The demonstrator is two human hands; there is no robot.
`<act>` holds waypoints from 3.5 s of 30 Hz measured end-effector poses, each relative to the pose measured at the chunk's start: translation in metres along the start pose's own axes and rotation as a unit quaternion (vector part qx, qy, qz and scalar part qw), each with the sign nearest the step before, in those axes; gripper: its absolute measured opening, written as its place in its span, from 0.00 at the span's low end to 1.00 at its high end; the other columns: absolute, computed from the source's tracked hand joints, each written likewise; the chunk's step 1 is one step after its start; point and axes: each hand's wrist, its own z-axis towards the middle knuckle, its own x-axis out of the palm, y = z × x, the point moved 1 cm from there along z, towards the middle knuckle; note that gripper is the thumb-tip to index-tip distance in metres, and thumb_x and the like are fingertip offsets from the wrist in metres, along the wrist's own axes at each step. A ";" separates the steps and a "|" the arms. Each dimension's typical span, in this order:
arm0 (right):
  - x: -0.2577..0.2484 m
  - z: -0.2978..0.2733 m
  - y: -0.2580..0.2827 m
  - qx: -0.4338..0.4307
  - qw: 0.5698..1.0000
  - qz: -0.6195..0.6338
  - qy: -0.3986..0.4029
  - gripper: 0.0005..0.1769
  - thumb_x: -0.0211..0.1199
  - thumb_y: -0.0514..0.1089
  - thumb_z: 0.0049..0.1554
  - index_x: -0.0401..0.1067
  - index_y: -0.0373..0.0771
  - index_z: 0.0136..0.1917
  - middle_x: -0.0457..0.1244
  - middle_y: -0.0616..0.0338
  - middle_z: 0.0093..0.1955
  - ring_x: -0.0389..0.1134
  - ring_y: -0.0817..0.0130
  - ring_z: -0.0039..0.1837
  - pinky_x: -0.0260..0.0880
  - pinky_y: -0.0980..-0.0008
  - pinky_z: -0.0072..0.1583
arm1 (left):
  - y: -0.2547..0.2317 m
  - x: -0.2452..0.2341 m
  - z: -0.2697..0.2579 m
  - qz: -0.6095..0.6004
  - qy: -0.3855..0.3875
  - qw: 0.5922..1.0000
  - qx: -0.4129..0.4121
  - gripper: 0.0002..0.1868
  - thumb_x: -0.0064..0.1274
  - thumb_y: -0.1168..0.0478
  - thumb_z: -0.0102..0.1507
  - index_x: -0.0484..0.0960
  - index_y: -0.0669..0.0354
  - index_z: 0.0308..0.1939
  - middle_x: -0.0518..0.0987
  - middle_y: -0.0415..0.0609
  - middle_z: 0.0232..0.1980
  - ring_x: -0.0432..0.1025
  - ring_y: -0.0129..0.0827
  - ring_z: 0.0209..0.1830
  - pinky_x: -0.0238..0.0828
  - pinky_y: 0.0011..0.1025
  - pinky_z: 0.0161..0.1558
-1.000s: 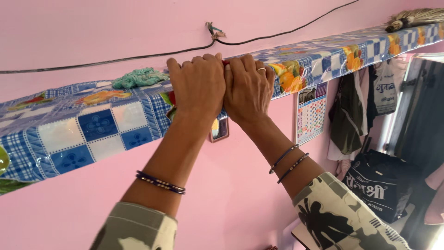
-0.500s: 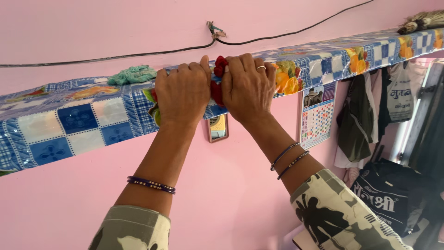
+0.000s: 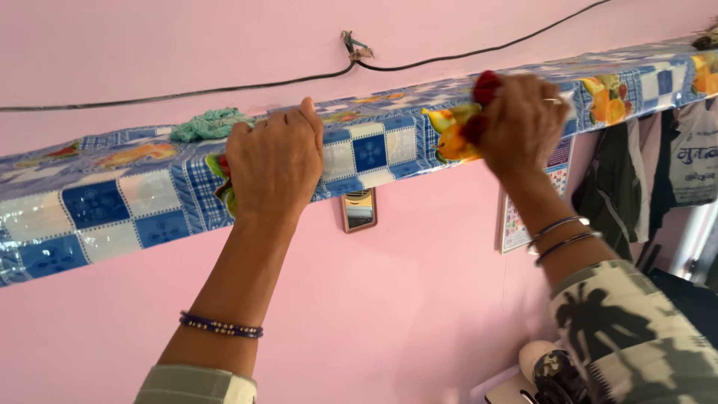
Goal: The person wipes a long shelf covered with a blue and white checkered fruit-patterned mat using a red cloth and a light blue cloth. They move along the shelf, wiping the top surface and edges, then switch cloths to continue cleaning different sections.
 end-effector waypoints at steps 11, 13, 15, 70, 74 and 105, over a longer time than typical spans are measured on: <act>-0.004 0.019 -0.056 0.051 0.994 -0.036 0.090 0.10 0.52 0.47 0.74 0.72 0.43 0.58 0.65 0.57 0.60 0.54 0.49 0.65 0.53 0.24 0.57 | -0.001 -0.003 -0.001 -0.027 0.016 0.999 0.011 0.27 0.46 0.58 0.77 0.75 0.52 0.20 0.74 0.43 0.18 0.68 0.35 0.16 0.63 0.35 0.29; -0.011 0.026 -0.048 0.062 0.994 -0.010 0.091 0.12 0.50 0.48 0.74 0.72 0.43 0.58 0.65 0.57 0.59 0.56 0.50 0.65 0.54 0.26 0.58 | -0.001 -0.005 0.000 -0.028 0.026 0.999 0.010 0.25 0.45 0.57 0.77 0.76 0.52 0.22 0.75 0.43 0.19 0.69 0.35 0.18 0.63 0.36 0.30; -0.019 0.035 -0.034 0.044 0.995 0.019 0.087 0.13 0.49 0.49 0.74 0.73 0.45 0.60 0.65 0.57 0.59 0.57 0.50 0.66 0.55 0.30 0.59 | 0.000 -0.007 0.003 -0.036 0.042 0.998 0.005 0.24 0.45 0.57 0.77 0.77 0.53 0.24 0.75 0.43 0.20 0.70 0.35 0.18 0.63 0.36 0.30; -0.045 0.017 0.027 -0.065 0.997 0.034 -0.003 0.11 0.56 0.45 0.67 0.75 0.43 0.59 0.67 0.63 0.55 0.61 0.61 0.61 0.54 0.55 0.56 | -0.131 0.036 0.023 -0.028 0.004 0.999 0.030 0.16 0.46 0.51 0.74 0.75 0.52 0.33 0.73 0.44 0.31 0.67 0.33 0.34 0.63 0.33 0.43; -0.028 0.017 -0.017 -0.041 0.999 0.021 -0.011 0.11 0.54 0.47 0.69 0.75 0.43 0.57 0.67 0.64 0.53 0.61 0.62 0.60 0.53 0.57 0.55 | -0.131 0.036 0.023 -0.024 -0.001 0.999 0.034 0.17 0.47 0.50 0.74 0.76 0.53 0.34 0.73 0.44 0.31 0.68 0.33 0.35 0.64 0.34 0.44; 0.051 0.014 -0.299 0.044 0.997 -0.056 0.031 0.12 0.50 0.46 0.73 0.73 0.43 0.60 0.65 0.61 0.59 0.56 0.51 0.64 0.54 0.42 0.55 | -0.132 0.023 0.028 0.021 0.058 0.994 0.092 0.16 0.49 0.57 0.79 0.80 0.57 0.37 0.78 0.44 0.33 0.73 0.34 0.35 0.65 0.37 0.48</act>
